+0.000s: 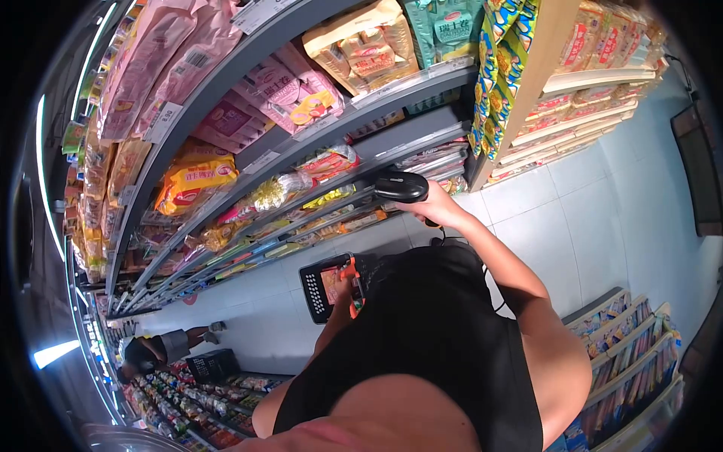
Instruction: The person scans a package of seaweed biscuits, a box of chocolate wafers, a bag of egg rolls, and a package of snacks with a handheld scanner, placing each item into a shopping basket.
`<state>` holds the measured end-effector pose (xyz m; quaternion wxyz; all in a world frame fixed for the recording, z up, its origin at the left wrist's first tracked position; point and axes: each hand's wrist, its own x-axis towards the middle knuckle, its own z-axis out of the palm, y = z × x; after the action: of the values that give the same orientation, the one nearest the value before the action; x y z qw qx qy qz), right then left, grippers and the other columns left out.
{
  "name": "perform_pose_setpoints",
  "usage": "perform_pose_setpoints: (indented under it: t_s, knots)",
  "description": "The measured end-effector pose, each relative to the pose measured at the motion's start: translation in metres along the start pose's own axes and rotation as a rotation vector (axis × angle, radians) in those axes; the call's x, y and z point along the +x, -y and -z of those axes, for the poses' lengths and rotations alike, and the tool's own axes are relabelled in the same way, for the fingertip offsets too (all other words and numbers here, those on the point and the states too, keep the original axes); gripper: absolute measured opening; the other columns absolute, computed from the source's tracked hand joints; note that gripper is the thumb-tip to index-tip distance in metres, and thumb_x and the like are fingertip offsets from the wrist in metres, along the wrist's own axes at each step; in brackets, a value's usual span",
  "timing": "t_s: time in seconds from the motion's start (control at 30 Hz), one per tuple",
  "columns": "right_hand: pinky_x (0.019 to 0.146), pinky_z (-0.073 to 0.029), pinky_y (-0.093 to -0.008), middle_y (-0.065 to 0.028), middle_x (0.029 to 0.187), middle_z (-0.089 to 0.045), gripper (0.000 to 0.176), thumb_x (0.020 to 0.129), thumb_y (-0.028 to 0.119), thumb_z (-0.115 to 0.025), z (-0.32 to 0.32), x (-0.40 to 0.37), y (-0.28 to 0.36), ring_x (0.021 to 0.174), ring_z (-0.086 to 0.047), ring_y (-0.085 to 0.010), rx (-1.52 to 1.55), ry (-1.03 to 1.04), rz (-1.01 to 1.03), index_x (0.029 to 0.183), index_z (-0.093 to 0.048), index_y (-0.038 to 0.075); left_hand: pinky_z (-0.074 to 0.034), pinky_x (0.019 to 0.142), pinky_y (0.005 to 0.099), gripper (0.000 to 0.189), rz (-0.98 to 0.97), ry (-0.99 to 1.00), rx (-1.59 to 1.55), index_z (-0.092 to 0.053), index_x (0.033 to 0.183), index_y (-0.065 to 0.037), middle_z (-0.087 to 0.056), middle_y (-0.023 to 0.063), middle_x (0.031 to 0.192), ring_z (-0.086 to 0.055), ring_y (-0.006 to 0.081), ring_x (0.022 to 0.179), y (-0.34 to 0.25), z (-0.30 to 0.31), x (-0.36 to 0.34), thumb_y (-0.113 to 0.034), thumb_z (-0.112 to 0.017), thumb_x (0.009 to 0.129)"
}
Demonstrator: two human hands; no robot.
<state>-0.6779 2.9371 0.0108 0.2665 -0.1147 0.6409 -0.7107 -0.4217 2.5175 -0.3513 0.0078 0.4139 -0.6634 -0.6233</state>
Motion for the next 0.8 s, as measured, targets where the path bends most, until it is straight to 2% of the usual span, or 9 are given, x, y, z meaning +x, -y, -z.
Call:
perform_pose_setpoints:
  t_s: [0.13,0.27,0.3,0.37,0.43,0.47,0.6,0.67,0.8]
  knots:
    - [0.050,-0.047,-0.0236,0.0037,0.069,-0.059,0.019,0.090,0.014,-0.078,0.002,-0.010,-0.017,0.054,-0.055,-0.0046,-0.019,-0.001,-0.024,0.102,-0.066,0.005,-0.053,0.089,0.0343,0.052,-0.003,0.033,0.047,-0.057,0.129,-0.001,-0.066,0.0083,0.113,-0.065,0.0211,0.101,0.012,0.000,0.012,-0.002,-0.072,0.079]
    - [0.050,-0.047,-0.0234,0.0032,0.070,-0.060,0.020,0.090,0.014,-0.077,0.008,-0.018,-0.024,0.055,-0.055,-0.0044,-0.032,-0.016,-0.015,0.101,-0.065,0.004,-0.047,0.102,0.0367,0.069,-0.050,-0.016,0.401,-0.049,0.142,0.002,-0.063,0.0157,0.133,-0.060,0.0253,0.118,-0.002,-0.014,0.026,-0.008,-0.080,0.081]
    - [0.050,-0.047,-0.0235,0.0030,0.070,-0.060,0.020,0.090,0.014,-0.077,0.010,-0.022,-0.017,0.055,-0.055,-0.0044,-0.021,-0.036,-0.022,0.101,-0.065,0.004,-0.046,0.104,0.0369,0.070,-0.094,-0.018,0.226,-0.047,0.144,0.003,-0.060,0.0171,0.137,-0.058,0.0262,0.122,-0.023,-0.028,0.021,-0.008,-0.079,0.083]
    - [0.050,-0.047,-0.0239,0.0026,0.072,-0.061,0.022,0.090,0.014,-0.077,0.014,-0.022,-0.018,0.056,-0.055,-0.0049,-0.021,-0.064,-0.044,0.104,-0.064,0.003,-0.043,0.109,0.0374,0.071,-0.182,-0.020,-0.129,-0.043,0.147,0.004,-0.053,0.0200,0.146,-0.054,0.0281,0.130,-0.104,-0.077,-0.008,-0.009,-0.078,0.087]
    - [0.050,-0.047,-0.0244,0.0026,0.072,-0.061,0.022,0.089,0.015,-0.077,0.018,-0.021,-0.016,0.055,-0.055,-0.0052,0.004,-0.108,-0.020,0.103,-0.064,0.004,-0.037,0.115,0.0380,0.069,-0.450,0.126,0.016,-0.038,0.149,0.005,-0.045,0.0212,0.153,-0.046,0.0306,0.140,-0.192,-0.124,-0.029,-0.009,-0.074,0.092]
    - [0.051,-0.047,-0.0246,0.0026,0.072,-0.061,0.023,0.089,0.016,-0.077,0.020,-0.023,-0.014,0.055,-0.055,-0.0053,0.014,-0.130,-0.009,0.103,-0.064,0.004,-0.034,0.118,0.0387,0.067,-0.600,0.177,-0.080,-0.038,0.150,0.003,-0.043,0.0213,0.154,-0.042,0.0315,0.145,-0.259,-0.157,-0.063,-0.010,-0.072,0.094]
    - [0.051,-0.044,-0.0252,0.0031,0.065,-0.058,0.019,0.088,0.016,-0.079,0.031,-0.029,-0.011,0.054,-0.055,-0.0060,0.024,-0.111,0.068,0.095,-0.064,0.005,-0.030,0.121,0.0426,0.070,-1.009,0.248,-0.055,-0.035,0.150,0.004,-0.042,0.0225,0.153,-0.038,0.0314,0.147,-0.454,-0.224,-0.150,-0.010,-0.073,0.093]
    - [0.051,-0.043,-0.0255,0.0031,0.062,-0.057,0.017,0.088,0.014,-0.078,0.036,-0.033,-0.013,0.053,-0.054,-0.0063,0.002,-0.112,0.063,0.091,-0.063,0.005,-0.028,0.122,0.0423,0.070,-1.234,0.174,-0.028,-0.035,0.150,0.004,-0.042,0.0221,0.153,-0.037,0.0301,0.147,-0.516,-0.248,-0.166,-0.009,-0.073,0.092]
    - [0.051,-0.043,-0.0257,0.0031,0.062,-0.056,0.015,0.089,0.013,-0.076,0.037,-0.053,-0.004,0.052,-0.053,-0.0063,0.037,-0.151,0.101,0.094,-0.065,0.005,-0.029,0.122,0.0405,0.070,-1.319,0.205,-0.282,-0.032,0.149,0.004,-0.041,0.0218,0.151,-0.040,0.0306,0.144,-0.579,-0.289,-0.151,-0.005,-0.072,0.093]
